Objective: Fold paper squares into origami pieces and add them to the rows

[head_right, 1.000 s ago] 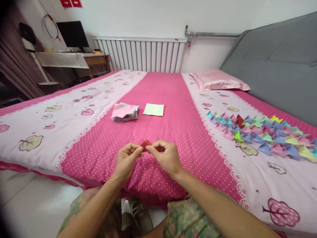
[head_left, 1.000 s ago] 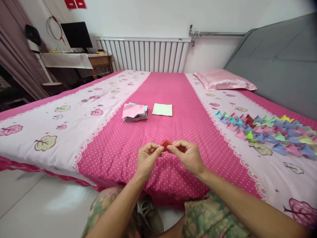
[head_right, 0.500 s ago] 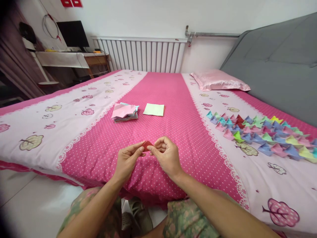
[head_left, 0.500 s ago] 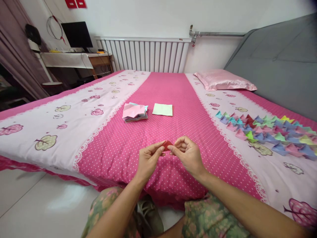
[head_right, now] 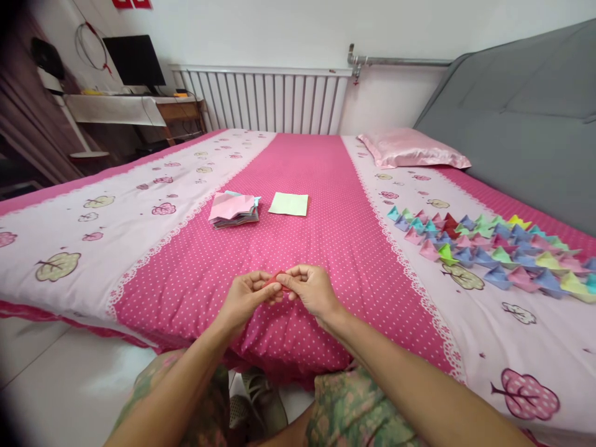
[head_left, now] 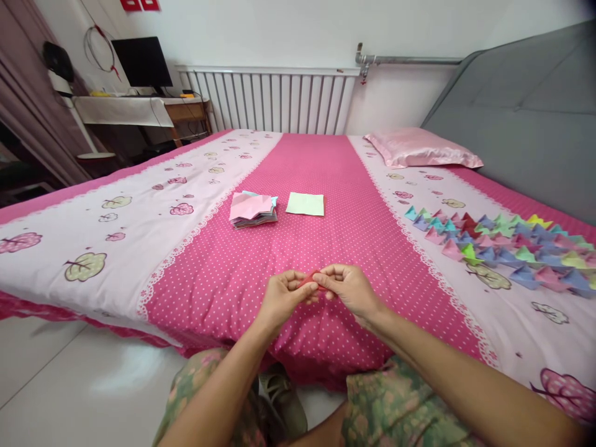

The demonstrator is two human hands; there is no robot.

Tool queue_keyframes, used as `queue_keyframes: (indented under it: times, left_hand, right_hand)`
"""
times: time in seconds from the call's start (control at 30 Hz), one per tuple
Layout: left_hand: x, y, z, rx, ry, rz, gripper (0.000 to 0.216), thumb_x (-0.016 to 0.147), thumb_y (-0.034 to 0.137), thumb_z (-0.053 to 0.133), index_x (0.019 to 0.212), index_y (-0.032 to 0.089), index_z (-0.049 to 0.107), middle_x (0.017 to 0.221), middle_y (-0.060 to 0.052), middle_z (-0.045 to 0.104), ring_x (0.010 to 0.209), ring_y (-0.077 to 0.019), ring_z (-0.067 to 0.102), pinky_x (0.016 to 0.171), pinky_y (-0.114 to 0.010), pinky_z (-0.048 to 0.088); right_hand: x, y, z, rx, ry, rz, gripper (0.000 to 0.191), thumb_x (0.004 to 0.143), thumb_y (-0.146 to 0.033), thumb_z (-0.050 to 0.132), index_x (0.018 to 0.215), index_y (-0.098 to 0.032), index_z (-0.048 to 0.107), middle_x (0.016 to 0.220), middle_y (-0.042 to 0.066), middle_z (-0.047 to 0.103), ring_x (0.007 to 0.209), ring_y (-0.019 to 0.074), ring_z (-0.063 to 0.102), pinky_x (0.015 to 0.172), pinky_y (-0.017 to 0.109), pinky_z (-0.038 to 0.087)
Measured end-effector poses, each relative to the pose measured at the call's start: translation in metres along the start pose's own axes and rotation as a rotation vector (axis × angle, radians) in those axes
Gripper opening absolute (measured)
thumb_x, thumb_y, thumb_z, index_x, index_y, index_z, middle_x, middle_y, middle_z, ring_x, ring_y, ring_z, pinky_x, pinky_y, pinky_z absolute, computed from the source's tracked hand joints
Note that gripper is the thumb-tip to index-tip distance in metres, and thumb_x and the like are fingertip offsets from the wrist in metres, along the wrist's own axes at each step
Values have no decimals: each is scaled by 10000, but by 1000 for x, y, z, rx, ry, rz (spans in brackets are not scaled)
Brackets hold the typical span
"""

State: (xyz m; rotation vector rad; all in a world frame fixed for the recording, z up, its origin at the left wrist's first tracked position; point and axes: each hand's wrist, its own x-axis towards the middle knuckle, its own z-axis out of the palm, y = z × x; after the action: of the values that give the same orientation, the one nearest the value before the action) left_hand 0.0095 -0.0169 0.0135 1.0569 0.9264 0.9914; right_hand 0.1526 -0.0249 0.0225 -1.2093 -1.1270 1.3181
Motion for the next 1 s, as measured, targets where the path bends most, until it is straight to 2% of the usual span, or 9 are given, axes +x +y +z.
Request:
queue_keyframes:
  times: [0.1, 0.2, 0.47, 0.7, 0.8, 0.87, 0.93, 1.0]
  left_hand:
    - [-1, 0, -1, 5, -40, -67, 236, 616, 297, 711, 644, 112, 568, 572, -50, 665, 488, -107, 603, 473, -182, 447]
    - [0, 0, -3, -10, -58, -52, 241, 637, 322, 691, 631, 107, 584, 551, -48, 654, 467, -98, 589, 465, -178, 441]
    - [7, -2, -8, 36, -39, 23, 308, 694, 404, 616, 679, 97, 615, 548, -46, 648, 463, -105, 592, 469, -184, 452]
    - [9, 2, -11, 53, -49, 46, 341, 670, 439, 622, 738, 104, 632, 547, -25, 646, 497, -119, 603, 539, -223, 492]
    - [11, 1, -14, 67, -39, 54, 344, 669, 440, 622, 754, 107, 638, 537, -20, 642, 490, -122, 601, 541, -234, 496]
    - [11, 1, -16, 75, -14, 45, 342, 673, 427, 623, 774, 101, 639, 533, -22, 641, 484, -119, 599, 533, -228, 493]
    - [11, 2, -17, 77, 24, 25, 350, 677, 393, 630, 854, 91, 634, 531, -20, 642, 473, -112, 594, 509, -213, 481]
    - [9, 4, -16, 79, 44, 7, 405, 683, 348, 637, 984, 80, 598, 531, -19, 644, 467, -109, 592, 492, -202, 468]
  right_hand:
    - [0, -1, -2, -27, -19, 2, 273, 602, -371, 698, 680, -113, 652, 546, 4, 611, 393, 47, 463, 388, 173, 346]
    - [0, -3, -4, -16, -47, 33, 257, 603, -347, 703, 709, -117, 661, 586, 11, 635, 416, 50, 490, 419, 178, 376]
    - [2, -7, -8, 53, -79, 135, 356, 572, -165, 731, 913, -122, 638, 637, -11, 650, 525, 64, 587, 567, 193, 475]
    - [2, -10, -14, 56, -160, 191, 388, 635, -117, 669, 1017, -134, 604, 846, 69, 686, 734, 129, 655, 651, 212, 510]
    - [2, -11, -18, -1, -227, 157, 442, 672, -140, 633, 1105, -142, 548, 903, 93, 675, 806, 162, 653, 713, 263, 514]
    - [2, -12, -20, -92, -258, 85, 492, 681, -135, 609, 1160, -164, 501, 1019, 109, 640, 852, 171, 642, 743, 293, 510]
    - [2, -12, -21, -230, -260, -56, 527, 675, -130, 602, 1183, -202, 481, 1132, 103, 583, 917, 178, 615, 764, 311, 502]
    - [2, -13, -20, -400, -246, -241, 506, 661, -150, 621, 1152, -225, 518, 1154, 79, 569, 979, 189, 578, 797, 325, 484]
